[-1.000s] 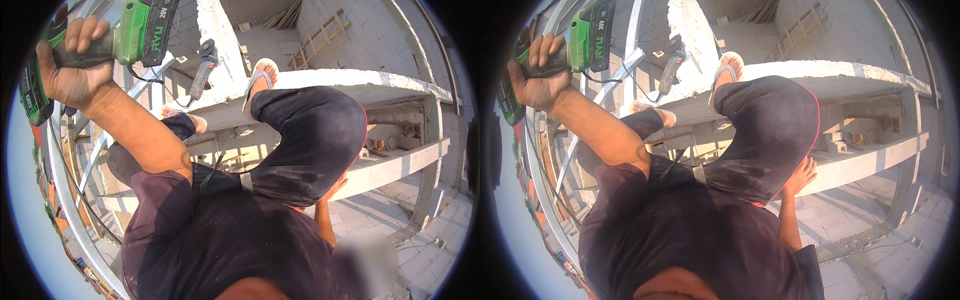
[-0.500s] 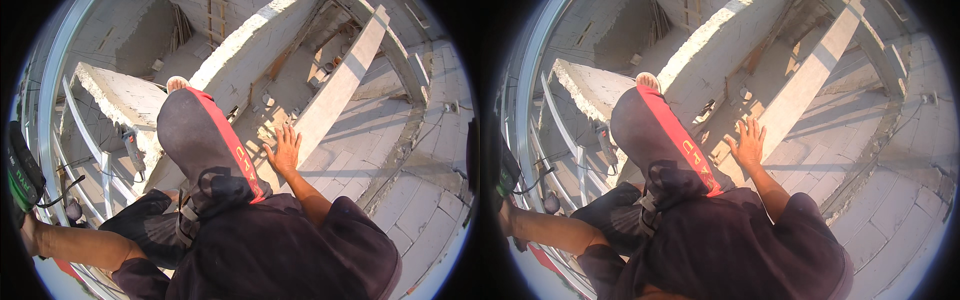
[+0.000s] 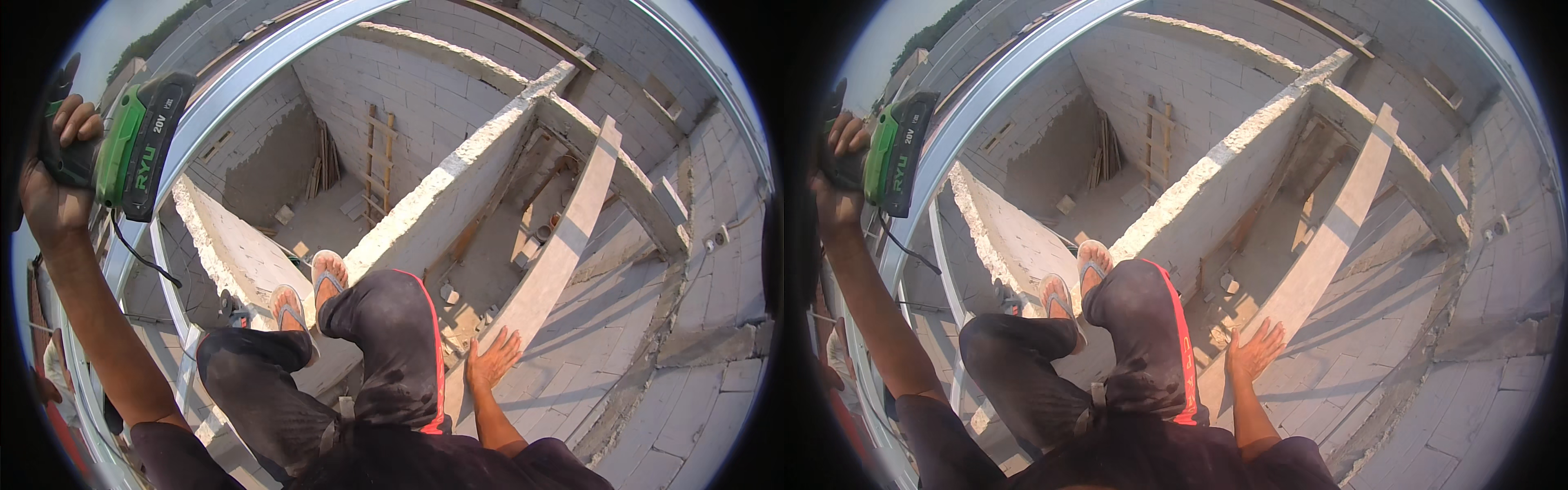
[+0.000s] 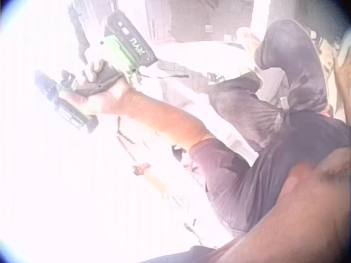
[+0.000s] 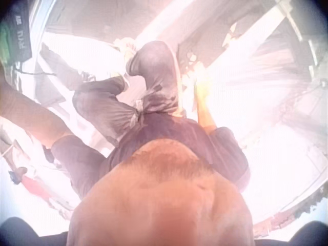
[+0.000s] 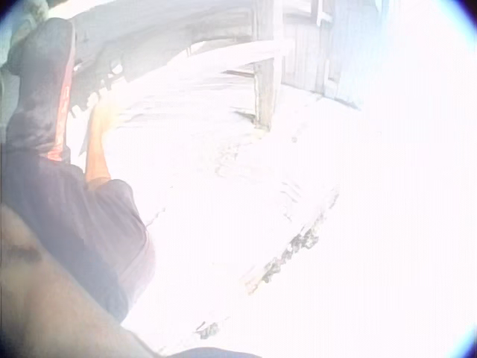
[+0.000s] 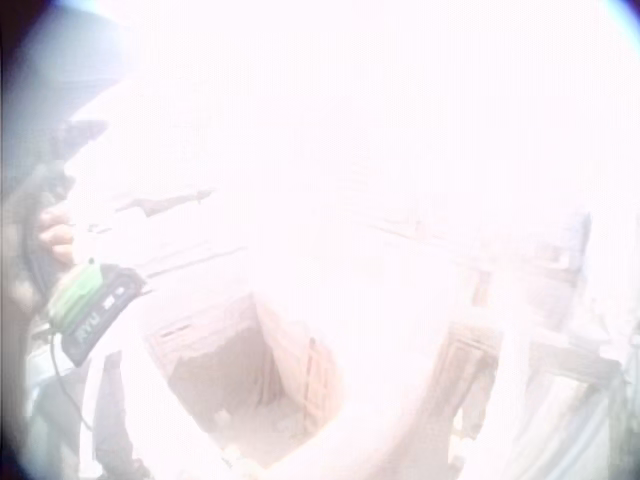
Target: The person uses a cordless drill to fasten screws into a curved metal frame on a rooftop. They position the frame, insert screws, and drive them in while balancing on the structure. Another worker is visible nearby assisting with the frame.
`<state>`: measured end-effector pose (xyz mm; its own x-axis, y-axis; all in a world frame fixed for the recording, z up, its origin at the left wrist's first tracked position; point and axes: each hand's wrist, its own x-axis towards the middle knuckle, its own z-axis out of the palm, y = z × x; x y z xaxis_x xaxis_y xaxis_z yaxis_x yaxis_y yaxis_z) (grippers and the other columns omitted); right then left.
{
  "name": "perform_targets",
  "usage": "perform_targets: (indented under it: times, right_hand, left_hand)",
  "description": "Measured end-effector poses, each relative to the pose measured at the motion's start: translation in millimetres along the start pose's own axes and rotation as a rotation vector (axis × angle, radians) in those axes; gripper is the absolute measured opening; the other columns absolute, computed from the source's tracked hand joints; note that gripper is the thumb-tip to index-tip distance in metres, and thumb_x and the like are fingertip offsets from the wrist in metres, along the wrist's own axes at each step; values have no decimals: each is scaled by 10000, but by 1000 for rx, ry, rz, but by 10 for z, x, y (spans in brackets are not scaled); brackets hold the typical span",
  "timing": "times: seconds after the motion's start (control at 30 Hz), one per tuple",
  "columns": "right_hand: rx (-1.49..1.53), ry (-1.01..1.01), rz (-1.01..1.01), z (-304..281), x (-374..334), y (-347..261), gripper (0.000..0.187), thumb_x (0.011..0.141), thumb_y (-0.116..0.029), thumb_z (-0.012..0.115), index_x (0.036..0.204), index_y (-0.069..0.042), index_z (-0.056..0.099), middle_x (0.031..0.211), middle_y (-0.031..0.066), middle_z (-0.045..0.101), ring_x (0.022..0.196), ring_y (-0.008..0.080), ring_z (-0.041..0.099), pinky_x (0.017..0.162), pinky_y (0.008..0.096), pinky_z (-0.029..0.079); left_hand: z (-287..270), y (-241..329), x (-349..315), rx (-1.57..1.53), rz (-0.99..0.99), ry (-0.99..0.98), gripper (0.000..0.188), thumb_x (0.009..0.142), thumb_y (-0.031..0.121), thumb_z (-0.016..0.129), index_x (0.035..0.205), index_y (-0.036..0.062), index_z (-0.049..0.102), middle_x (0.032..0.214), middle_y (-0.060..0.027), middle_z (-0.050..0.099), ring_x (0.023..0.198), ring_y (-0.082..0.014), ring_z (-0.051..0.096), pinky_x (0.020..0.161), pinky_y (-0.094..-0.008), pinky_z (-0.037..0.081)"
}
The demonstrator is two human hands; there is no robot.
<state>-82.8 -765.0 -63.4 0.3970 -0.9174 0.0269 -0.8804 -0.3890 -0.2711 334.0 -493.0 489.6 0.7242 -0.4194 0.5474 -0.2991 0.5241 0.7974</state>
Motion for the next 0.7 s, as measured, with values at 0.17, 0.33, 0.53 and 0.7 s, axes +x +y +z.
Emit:
perform_targets:
  times: [0.17,0.33,0.53,0.7]
  right_hand:
    - [-39,-71,52,-128,80,-186,934,879,-471,704,1595,-44,282,1663,261,190,1569,408,121,1277,563,51]
    - [-62,-99,58,-124,138,-213,894,863,-364,715,1584,-41,296,1652,280,203,1556,435,146,1266,579,83]
    - [-107,-144,105,18,179,-129,936,847,-414,704,1605,-71,274,1662,257,197,1560,427,129,1261,592,72]
    - [-137,-133,101,4,204,-148,928,852,-439,685,1613,-105,273,1666,244,194,1564,418,115,1265,589,69]
  left_hand:
    - [-288,-550,634,17,-55,-143,546,1110,310,478,1508,-60,417,1530,-265,462,737,-101,508,698,-260,483]
    - [-908,-1368,1308,3,-246,-74,584,1113,292,463,1567,-50,331,1628,-275,313,783,-118,432,752,-259,479]
    - [-1776,-2236,1557,-109,-568,-8,593,1103,222,474,1622,29,261,1692,-144,228,806,-130,372,801,-250,410]
    - [-1939,-2183,1552,-32,-635,-37,597,1102,254,489,1617,31,283,1594,-60,423,800,-124,365,769,-239,396]
